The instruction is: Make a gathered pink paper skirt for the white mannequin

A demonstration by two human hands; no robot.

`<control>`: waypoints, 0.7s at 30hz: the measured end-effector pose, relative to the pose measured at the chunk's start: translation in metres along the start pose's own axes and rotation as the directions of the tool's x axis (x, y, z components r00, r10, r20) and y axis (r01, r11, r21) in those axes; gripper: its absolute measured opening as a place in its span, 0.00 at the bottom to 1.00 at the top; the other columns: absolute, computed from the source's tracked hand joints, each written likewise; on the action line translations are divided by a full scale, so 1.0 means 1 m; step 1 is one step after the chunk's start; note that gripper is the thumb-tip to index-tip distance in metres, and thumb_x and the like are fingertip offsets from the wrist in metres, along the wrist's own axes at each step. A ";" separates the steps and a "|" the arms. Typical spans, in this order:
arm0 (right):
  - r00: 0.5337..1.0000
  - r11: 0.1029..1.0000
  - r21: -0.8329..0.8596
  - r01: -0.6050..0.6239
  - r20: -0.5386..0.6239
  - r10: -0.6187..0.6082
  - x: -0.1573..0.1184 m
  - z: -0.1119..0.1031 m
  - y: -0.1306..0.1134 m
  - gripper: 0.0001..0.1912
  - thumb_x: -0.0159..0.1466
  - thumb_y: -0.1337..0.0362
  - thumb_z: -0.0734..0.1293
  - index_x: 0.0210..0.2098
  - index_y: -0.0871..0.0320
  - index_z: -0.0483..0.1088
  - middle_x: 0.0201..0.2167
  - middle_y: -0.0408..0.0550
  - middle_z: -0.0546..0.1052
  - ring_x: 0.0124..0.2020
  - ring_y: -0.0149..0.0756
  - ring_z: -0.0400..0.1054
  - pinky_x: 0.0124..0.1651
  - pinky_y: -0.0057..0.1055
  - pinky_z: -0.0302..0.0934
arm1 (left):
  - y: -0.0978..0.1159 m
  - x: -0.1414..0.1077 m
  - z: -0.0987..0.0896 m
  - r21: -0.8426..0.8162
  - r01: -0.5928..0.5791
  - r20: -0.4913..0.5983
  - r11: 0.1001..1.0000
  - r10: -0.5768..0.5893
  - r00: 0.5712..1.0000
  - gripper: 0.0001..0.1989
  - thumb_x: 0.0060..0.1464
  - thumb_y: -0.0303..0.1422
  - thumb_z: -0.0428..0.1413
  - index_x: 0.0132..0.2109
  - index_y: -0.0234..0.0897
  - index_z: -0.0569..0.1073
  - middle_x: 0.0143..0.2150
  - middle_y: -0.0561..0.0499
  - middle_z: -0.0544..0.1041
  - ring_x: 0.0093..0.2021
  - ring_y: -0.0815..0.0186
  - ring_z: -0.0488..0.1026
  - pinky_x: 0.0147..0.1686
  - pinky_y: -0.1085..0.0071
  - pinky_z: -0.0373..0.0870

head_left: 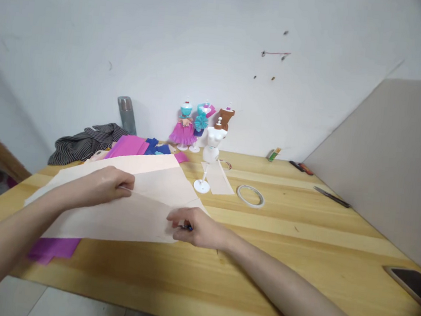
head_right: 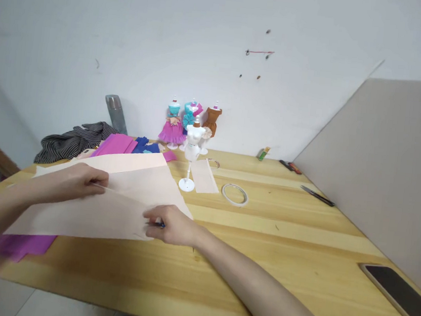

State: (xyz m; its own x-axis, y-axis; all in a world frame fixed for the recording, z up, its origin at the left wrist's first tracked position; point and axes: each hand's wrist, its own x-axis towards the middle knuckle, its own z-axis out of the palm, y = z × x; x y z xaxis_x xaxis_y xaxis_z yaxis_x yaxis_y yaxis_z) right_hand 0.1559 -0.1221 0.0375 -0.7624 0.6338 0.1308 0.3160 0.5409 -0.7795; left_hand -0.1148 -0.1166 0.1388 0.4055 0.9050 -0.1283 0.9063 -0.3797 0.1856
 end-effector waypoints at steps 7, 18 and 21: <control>0.972 0.920 0.347 -0.180 -0.081 0.221 0.016 0.012 0.002 0.07 0.52 0.64 0.69 0.23 0.60 0.67 0.20 0.38 0.66 0.22 0.25 0.55 0.25 0.23 0.49 | 0.007 0.024 -0.002 -0.003 -0.098 -0.023 0.995 0.098 0.995 0.10 0.52 0.33 0.48 0.25 0.37 0.66 0.24 0.54 0.69 0.26 0.68 0.63 0.27 0.72 0.54; 0.894 0.880 0.412 -0.236 -0.264 0.363 0.026 0.017 0.036 0.11 0.50 0.59 0.67 0.20 0.59 0.65 0.17 0.40 0.66 0.19 0.26 0.57 0.22 0.24 0.49 | -0.015 0.052 -0.003 -0.014 -0.198 0.092 0.980 0.198 0.976 0.06 0.47 0.35 0.54 0.31 0.38 0.74 0.29 0.52 0.74 0.30 0.65 0.68 0.28 0.71 0.56; 0.884 0.900 0.372 -0.228 -0.309 0.352 0.026 0.015 0.041 0.11 0.52 0.58 0.65 0.20 0.58 0.63 0.17 0.39 0.65 0.20 0.27 0.57 0.23 0.24 0.49 | -0.037 0.047 -0.013 0.017 -0.115 0.118 0.993 0.113 0.987 0.07 0.46 0.36 0.54 0.31 0.39 0.74 0.29 0.52 0.75 0.29 0.65 0.68 0.27 0.71 0.55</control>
State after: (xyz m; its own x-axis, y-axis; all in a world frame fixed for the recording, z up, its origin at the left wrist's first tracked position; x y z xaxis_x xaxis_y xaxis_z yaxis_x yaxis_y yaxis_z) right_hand 0.1410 -0.0918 -0.0005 -0.3879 0.9212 0.0305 0.2481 0.1363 -0.9591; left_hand -0.1308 -0.0580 0.1385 0.5161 0.8276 -0.2207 0.8554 -0.4847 0.1829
